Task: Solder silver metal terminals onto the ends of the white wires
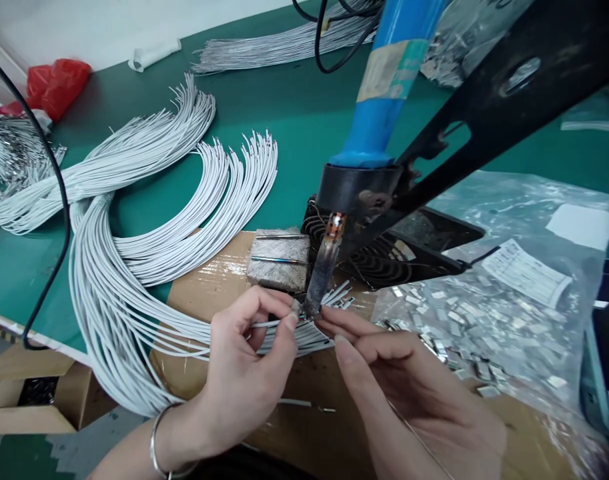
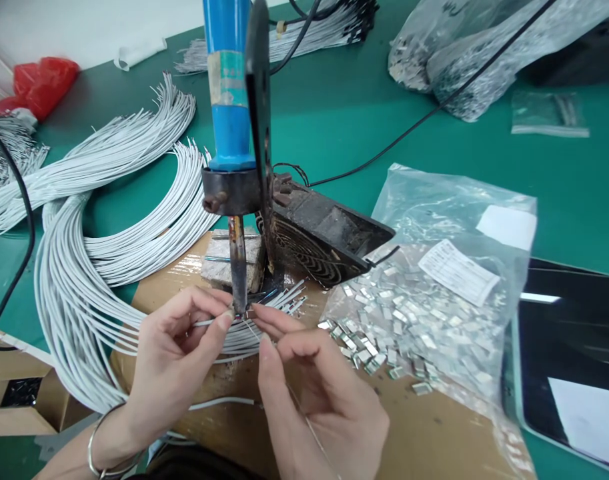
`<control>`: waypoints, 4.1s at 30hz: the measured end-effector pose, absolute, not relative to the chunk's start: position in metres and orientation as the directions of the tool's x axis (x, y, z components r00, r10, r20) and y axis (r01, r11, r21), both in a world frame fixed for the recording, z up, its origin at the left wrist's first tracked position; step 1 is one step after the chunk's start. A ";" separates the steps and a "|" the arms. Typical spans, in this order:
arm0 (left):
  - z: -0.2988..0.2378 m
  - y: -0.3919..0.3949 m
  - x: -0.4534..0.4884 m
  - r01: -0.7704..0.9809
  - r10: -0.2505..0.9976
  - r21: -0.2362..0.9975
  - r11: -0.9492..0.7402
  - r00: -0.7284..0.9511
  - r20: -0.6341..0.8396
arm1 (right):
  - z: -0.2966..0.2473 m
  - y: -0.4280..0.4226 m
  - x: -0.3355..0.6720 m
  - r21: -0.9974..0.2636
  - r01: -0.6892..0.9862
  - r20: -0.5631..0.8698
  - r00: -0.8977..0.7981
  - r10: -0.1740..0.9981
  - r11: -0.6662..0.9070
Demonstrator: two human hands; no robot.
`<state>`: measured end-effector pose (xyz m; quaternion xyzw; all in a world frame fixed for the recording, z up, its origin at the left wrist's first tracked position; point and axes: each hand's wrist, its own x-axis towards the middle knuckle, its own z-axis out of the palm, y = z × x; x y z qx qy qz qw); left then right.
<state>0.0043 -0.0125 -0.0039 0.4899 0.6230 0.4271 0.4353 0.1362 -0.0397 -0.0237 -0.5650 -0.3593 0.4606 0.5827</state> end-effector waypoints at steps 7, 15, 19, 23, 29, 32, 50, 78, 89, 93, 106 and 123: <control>-0.005 -0.014 0.005 0.212 0.980 0.964 0.159 -0.151 -0.128 | -0.019 -0.044 0.131 -0.993 -0.101 -0.091 0.363 0.927 -0.058; -0.006 -0.016 0.005 0.208 0.983 0.968 0.142 -0.147 -0.113 | -0.022 -0.043 0.131 -0.997 -0.072 -0.067 0.369 0.927 -0.043; -0.007 -0.016 0.004 0.197 0.984 0.970 0.141 -0.137 -0.115 | -0.022 -0.043 0.132 -0.996 -0.075 -0.068 0.359 0.931 -0.044; -0.006 -0.015 0.003 0.223 0.983 0.964 0.144 -0.143 -0.114 | -0.017 -0.044 0.127 -0.990 -0.106 -0.130 0.397 0.908 -0.096; -0.006 -0.016 0.003 0.221 0.984 0.964 0.148 -0.130 -0.122 | -0.017 -0.045 0.124 -0.988 -0.115 -0.144 0.422 0.895 -0.104; -0.008 -0.017 0.003 0.199 0.985 0.969 0.145 -0.125 -0.121 | -0.017 -0.046 0.124 -0.986 -0.122 -0.155 0.425 0.892 -0.113; -0.006 -0.016 0.002 0.233 0.985 0.961 0.150 -0.119 -0.125 | -0.024 -0.044 0.133 -0.999 -0.043 -0.020 0.332 0.943 -0.006; -0.002 -0.012 0.002 0.233 0.986 0.962 0.141 -0.123 -0.114 | -0.029 -0.044 0.132 -0.999 0.019 0.049 0.352 0.935 0.045; -0.003 -0.013 0.001 0.247 0.984 0.957 0.155 -0.128 -0.126 | -0.032 -0.045 0.130 -0.999 -0.028 0.032 0.352 0.936 0.045; -0.002 -0.013 0.002 0.245 0.986 0.957 0.153 -0.107 -0.130 | -0.034 -0.044 0.129 -0.999 -0.030 0.024 0.371 0.928 0.038; -0.006 -0.017 0.002 0.189 0.987 0.971 0.145 -0.091 -0.130 | -0.034 -0.044 0.132 -0.996 0.018 0.085 0.343 0.936 0.084; -0.004 -0.012 -0.002 0.208 0.989 0.969 0.135 -0.092 -0.118 | -0.034 -0.043 0.129 -0.995 0.023 0.099 0.351 0.931 0.097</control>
